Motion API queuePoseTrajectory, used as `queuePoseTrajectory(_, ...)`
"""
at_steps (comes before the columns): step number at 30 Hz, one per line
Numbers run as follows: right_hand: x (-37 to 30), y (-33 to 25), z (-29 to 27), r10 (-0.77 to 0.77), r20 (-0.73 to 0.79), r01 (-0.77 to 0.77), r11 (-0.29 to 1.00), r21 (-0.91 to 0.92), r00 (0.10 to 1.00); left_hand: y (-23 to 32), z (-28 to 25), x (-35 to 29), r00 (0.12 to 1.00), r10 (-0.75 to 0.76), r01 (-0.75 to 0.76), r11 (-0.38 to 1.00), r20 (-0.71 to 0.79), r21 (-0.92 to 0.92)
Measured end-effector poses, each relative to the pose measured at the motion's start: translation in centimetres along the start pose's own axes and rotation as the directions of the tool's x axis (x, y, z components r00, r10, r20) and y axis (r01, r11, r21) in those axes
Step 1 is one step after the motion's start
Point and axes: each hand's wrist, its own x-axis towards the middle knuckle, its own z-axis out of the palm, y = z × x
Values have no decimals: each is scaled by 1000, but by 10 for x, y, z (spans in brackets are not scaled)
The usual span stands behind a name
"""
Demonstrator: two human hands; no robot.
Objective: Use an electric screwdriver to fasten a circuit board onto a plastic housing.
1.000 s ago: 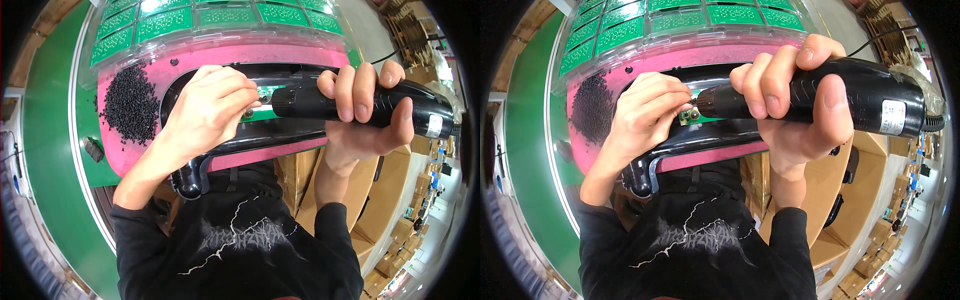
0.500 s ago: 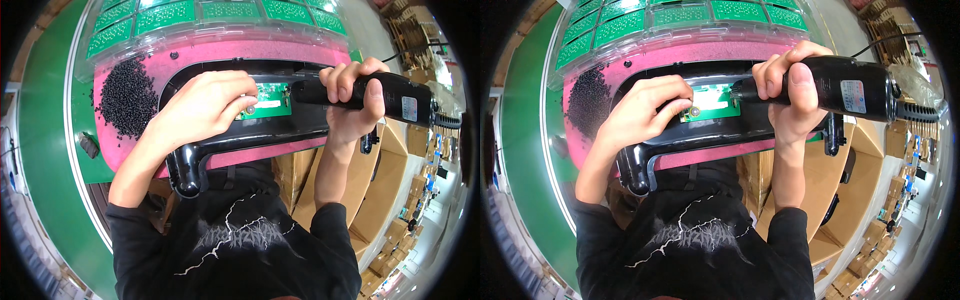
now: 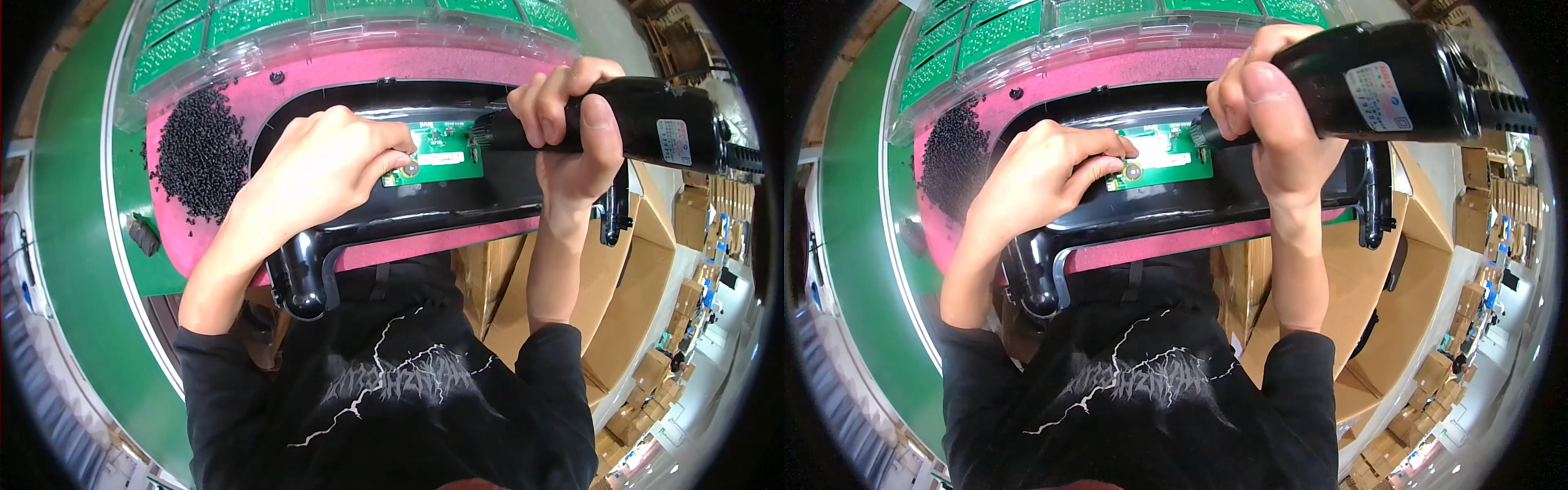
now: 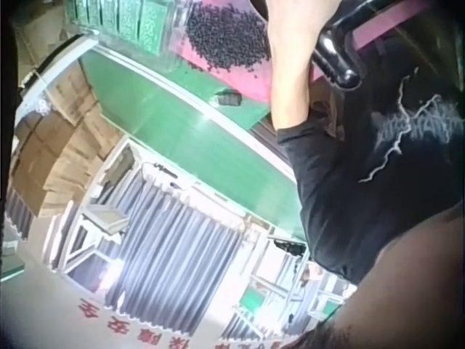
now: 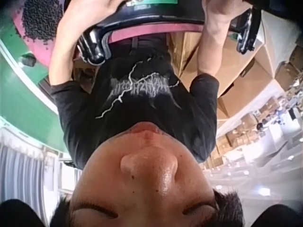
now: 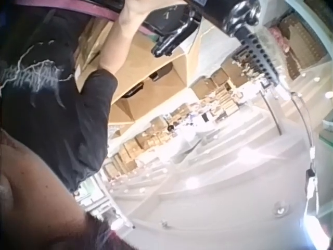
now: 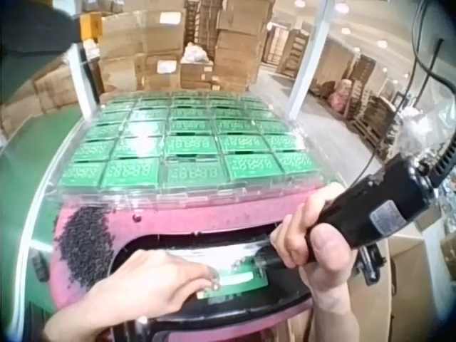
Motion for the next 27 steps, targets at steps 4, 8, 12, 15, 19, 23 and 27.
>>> queuePoseTrajectory(4,-5,-1,12,30,-3,-31,977,-211,1000,1,-1,0,1000,-19,19,1000,-4,23)
queuePoseTrajectory(8,-7,-4,16,35,-61,-48,974,-220,998,-2,2,-1,999,2,-2,1000,-32,-5)
queuePoseTrajectory(12,-16,-25,24,-97,25,94,991,92,995,-15,5,1,988,107,-126,973,-107,-192)
queuePoseTrajectory(15,-15,-51,43,-112,10,106,968,227,994,-5,-8,1,999,-46,45,782,14,-622)
queuePoseTrajectory(19,-13,-59,53,-155,27,145,965,219,988,-9,-7,-1,998,-7,60,601,69,-797)
queuePoseTrajectory(23,-13,-57,55,-172,40,161,967,197,984,-9,-8,-1,997,-5,65,602,78,-796)
queuePoseTrajectory(27,-13,-56,54,-179,50,168,970,178,983,-9,-9,0,996,14,57,626,84,-778)
